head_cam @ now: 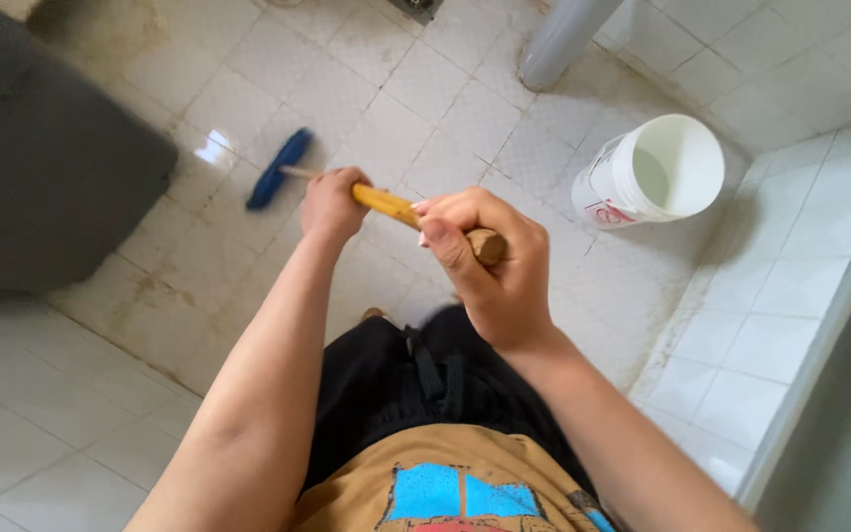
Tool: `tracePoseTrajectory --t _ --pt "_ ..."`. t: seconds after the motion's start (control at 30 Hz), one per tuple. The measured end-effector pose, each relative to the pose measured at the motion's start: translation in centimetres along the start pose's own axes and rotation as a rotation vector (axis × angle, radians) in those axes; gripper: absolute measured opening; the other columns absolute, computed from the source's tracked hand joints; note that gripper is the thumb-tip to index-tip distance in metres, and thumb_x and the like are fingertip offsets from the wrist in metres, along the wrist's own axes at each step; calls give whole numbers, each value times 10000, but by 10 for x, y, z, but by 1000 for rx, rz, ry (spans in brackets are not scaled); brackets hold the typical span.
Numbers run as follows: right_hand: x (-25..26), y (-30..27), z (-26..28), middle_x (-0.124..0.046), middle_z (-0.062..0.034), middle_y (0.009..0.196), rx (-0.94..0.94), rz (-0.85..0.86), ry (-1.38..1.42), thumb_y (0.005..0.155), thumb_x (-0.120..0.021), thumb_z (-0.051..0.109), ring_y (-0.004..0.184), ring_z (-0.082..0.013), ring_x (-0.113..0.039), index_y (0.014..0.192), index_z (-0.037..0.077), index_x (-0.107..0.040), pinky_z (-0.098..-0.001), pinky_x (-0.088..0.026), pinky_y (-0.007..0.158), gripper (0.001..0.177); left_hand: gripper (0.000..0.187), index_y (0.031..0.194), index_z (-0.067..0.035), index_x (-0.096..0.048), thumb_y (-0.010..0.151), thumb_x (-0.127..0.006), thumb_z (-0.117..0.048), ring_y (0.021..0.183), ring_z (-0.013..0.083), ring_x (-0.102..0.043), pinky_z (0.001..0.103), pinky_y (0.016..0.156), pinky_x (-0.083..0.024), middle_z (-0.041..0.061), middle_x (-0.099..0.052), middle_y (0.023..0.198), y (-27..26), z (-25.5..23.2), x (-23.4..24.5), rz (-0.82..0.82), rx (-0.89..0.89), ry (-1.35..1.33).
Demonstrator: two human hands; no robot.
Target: Scrubbing a bathroom floor with a long-handled brush and water from a bucket.
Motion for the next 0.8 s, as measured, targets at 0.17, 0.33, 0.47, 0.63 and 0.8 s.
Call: tracePoseTrajectory --t 0.17,0.33,0.47,0.63,0.8 --pt "-14 20 30 -730 -71 928 220 -10 -370 984 -727 106 985 -216 -762 888 64 -637 -314 -600 870 138 232 940 -225 -715 852 -810 -417 961 312 -680 447 763 -540 21 -734 997 19 9 -14 194 169 -96" --pt "-43 53 6 -705 -78 834 124 145 -322 930 -759 93 844 -232 -739 798 60 -576 -326 -580 741 228 237 904 -205 -684 845 -782 -413 968 274 -687 451 724 -531 -27 -732 999 35 32 9 228 257 -75" --pt "-46 93 -13 -716 -95 852 131 218 -276 938 -735 92 796 -238 -725 814 41 -581 -328 -575 719 205 232 879 -202 -686 843 -776 -413 977 273 -685 448 723 -535 -37 -725 1029 56 51 24 198 359 -45" --pt "-51 154 -41 -706 -77 813 121 303 -193 992 -689 95 803 -200 -752 819 41 -597 -303 -582 723 203 257 932 -196 -691 871 -767 -435 1018 291 -667 467 743 -524 -13 -711 1088 75 62 57 1 468 -37" --pt "-74 200 -70 -720 -56 774 -28 478 -59 1003 -683 124 702 -117 -678 794 21 -622 -272 -539 664 241 292 925 -209 -702 845 -756 -485 1045 279 -657 461 793 -528 -8 -675 1163 62 98 76 -88 750 -23"
Point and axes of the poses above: each hand's wrist, its own y-axis towards the middle knuckle, its own x-axis out of the back of the hand, z = x × y, the point moved 9 cm from there along y, towards the middle knuckle
